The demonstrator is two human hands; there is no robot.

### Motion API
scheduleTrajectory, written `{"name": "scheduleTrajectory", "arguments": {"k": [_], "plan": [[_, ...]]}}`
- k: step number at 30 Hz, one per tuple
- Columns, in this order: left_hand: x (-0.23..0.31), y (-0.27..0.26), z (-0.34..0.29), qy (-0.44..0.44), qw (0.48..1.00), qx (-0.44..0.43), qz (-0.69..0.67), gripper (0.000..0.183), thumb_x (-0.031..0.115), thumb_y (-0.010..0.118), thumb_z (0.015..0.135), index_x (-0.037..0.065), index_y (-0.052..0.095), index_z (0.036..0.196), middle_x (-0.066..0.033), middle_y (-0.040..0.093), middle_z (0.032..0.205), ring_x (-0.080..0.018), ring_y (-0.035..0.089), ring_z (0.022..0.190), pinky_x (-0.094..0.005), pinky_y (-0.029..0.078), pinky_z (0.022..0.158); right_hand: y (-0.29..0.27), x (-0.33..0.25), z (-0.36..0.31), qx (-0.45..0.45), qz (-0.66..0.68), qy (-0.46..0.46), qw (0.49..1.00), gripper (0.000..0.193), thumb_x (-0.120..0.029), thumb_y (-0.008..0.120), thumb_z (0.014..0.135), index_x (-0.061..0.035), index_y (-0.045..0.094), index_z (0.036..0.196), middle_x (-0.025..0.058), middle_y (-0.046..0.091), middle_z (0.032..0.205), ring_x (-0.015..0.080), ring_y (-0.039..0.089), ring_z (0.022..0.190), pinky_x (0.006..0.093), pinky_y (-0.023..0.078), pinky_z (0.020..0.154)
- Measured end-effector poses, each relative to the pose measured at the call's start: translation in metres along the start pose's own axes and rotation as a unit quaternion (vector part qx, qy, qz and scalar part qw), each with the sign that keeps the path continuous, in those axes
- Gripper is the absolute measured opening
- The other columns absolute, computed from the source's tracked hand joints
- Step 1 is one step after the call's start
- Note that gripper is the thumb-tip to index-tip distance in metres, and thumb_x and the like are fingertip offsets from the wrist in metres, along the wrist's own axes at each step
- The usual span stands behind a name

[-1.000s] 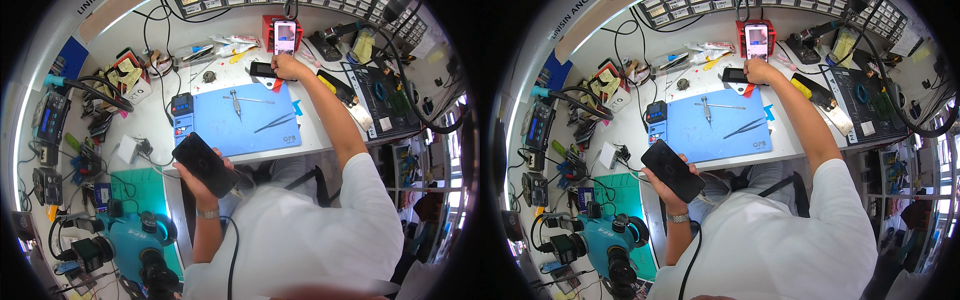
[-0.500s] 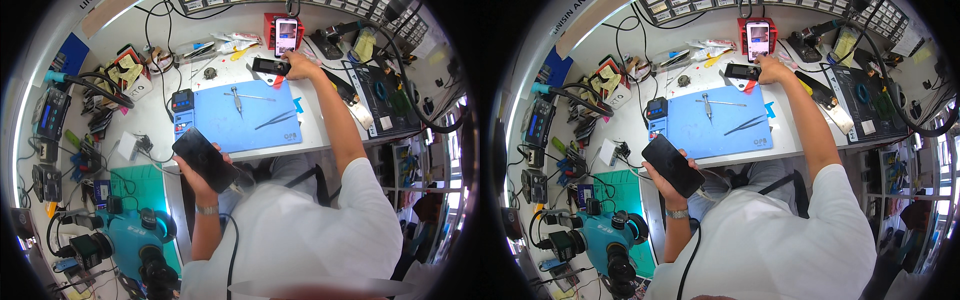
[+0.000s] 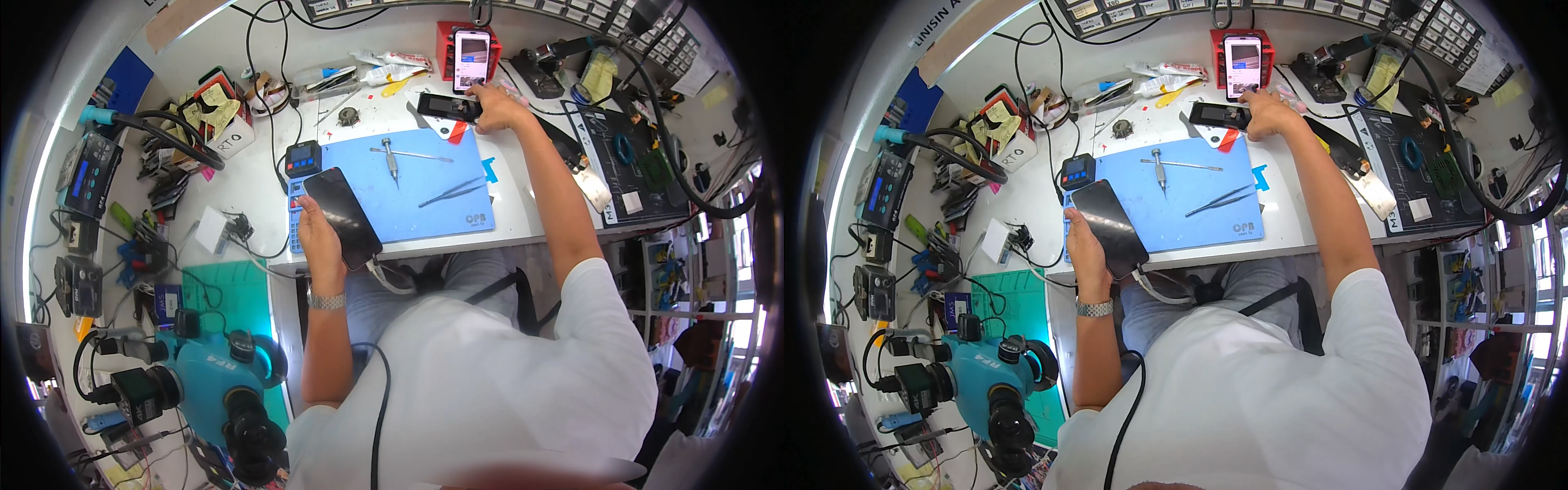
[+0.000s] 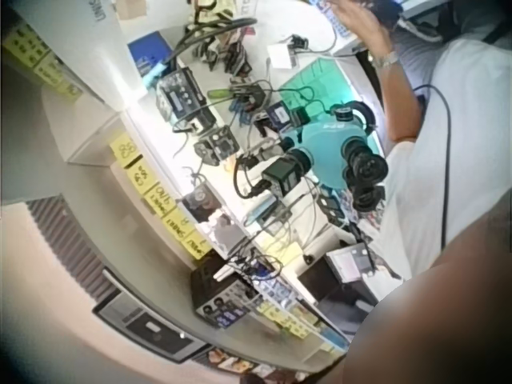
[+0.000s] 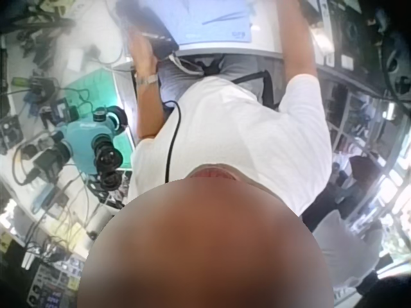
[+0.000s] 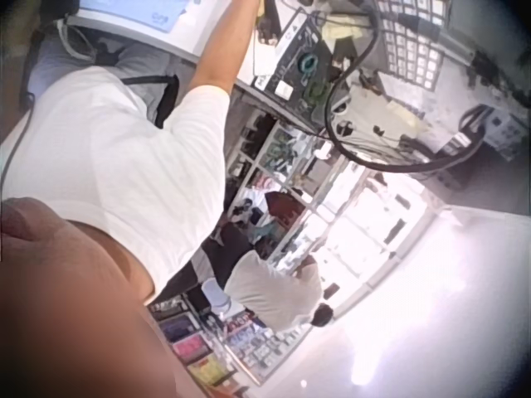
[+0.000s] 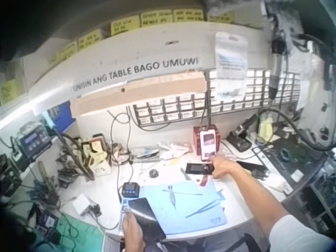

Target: The person disassembles a smartphone, removes screws from the camera module, applies adhesive to the frame, and reattaches the back cover. They handle the phone, screwdriver, tweezers, and adhesive tube throughout the process.

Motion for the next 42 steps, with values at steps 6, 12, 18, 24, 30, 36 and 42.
{"name": "scheduleTrajectory", "arguments": {"k": [6,12,18,24,30,36,42], "plan": [[-0.006,-0.004,0.021,0.083,0.947,0.068,0.304,0.062,0.057,0.061,0.102,-0.002,0.069,0.087,-0.0079,0.066,0.079,-0.0175,0.058,0.069,-0.0323,0.05,0.068,-0.007,-0.003,0.005,-0.03,-0.009,0.014,0.999,0.085,-0.015,0.079,0.06,-0.0082,0.056,0.142,0.021,0.06,0.134,0.0394,0.054,0.13,0.0477,0.048,0.105],[0.007,0.004,0.012,0.128,0.863,0.047,0.486,0.064,0.055,0.066,0.098,-0.008,0.076,0.094,-0.0245,0.072,0.095,-0.0355,0.069,0.087,-0.0444,0.053,0.082,-0.007,-0.012,-0.011,0.016,0.011,-0.018,1.0,0.035,-0.009,0.073,0.068,0.0044,0.074,0.1,0.0244,0.071,0.101,0.0386,0.069,0.103,0.0407,0.056,0.09],[0.014,0.02,-0.002,0.293,0.807,0.051,0.51,0.05,0.042,0.069,0.099,-0.008,0.076,0.105,-0.0218,0.071,0.103,-0.0318,0.067,0.092,-0.0425,0.054,0.082,0.016,-0.039,-0.074,0.352,0.072,-0.125,0.925,0.008,-0.004,0.071,0.08,0.0016,0.069,0.085,0.0195,0.07,0.094,0.0354,0.068,0.093,0.0443,0.056,0.08],[-0.007,0.093,-0.007,0.0,0.979,-0.192,0.074,0.049,0.025,0.068,0.103,-0.009,0.056,0.137,-0.0134,0.071,0.111,-0.015,0.068,0.101,-0.0292,0.057,0.079,0.032,-0.089,-0.148,0.485,0.129,-0.233,0.833,0.016,0.003,0.077,0.077,0.0011,0.065,0.087,0.0133,0.068,0.097,0.0316,0.067,0.091,0.0384,0.057,0.075],[-0.02,0.142,-0.014,-0.098,0.941,-0.318,-0.062,0.032,0.014,0.055,0.109,-0.005,0.052,0.134,-0.0126,0.072,0.113,-0.0157,0.073,0.099,-0.0274,0.061,0.084,0.038,-0.109,-0.201,0.419,0.228,-0.247,0.843,0.02,-0.001,0.079,0.08,0.0014,0.07,0.098,0.0145,0.068,0.108,0.0338,0.066,0.102,0.0388,0.056,0.083],[-0.02,0.151,-0.023,-0.055,0.932,-0.354,-0.05,0.031,0.013,0.054,0.109,-0.002,0.056,0.135,-0.0101,0.074,0.113,-0.011,0.072,0.094,-0.0264,0.062,0.078,0.03,-0.079,-0.211,0.433,0.328,-0.131,0.829,0.031,0.003,0.075,0.084,-0.0042,0.074,0.114,0.0133,0.066,0.109,0.0304,0.064,0.101,0.0386,0.054,0.086],[-0.021,0.157,-0.032,-0.028,0.929,-0.37,-0.015,0.036,0.015,0.055,0.109,-0.002,0.055,0.14,-0.0059,0.073,0.11,-0.008,0.07,0.093,-0.0245,0.06,0.076,0.028,-0.067,-0.206,0.378,0.368,-0.106,0.843,0.043,0.01,0.07,0.083,-0.0063,0.072,0.123,0.0128,0.057,0.112,0.0234,0.062,0.1,0.033,0.055,0.083]]}}
Point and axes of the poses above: each hand's wrist, its own z-axis towards the middle knuckle, its own y-axis out of the palm, x = y × z, the point moved 1 cm from there along z, towards the middle knuckle
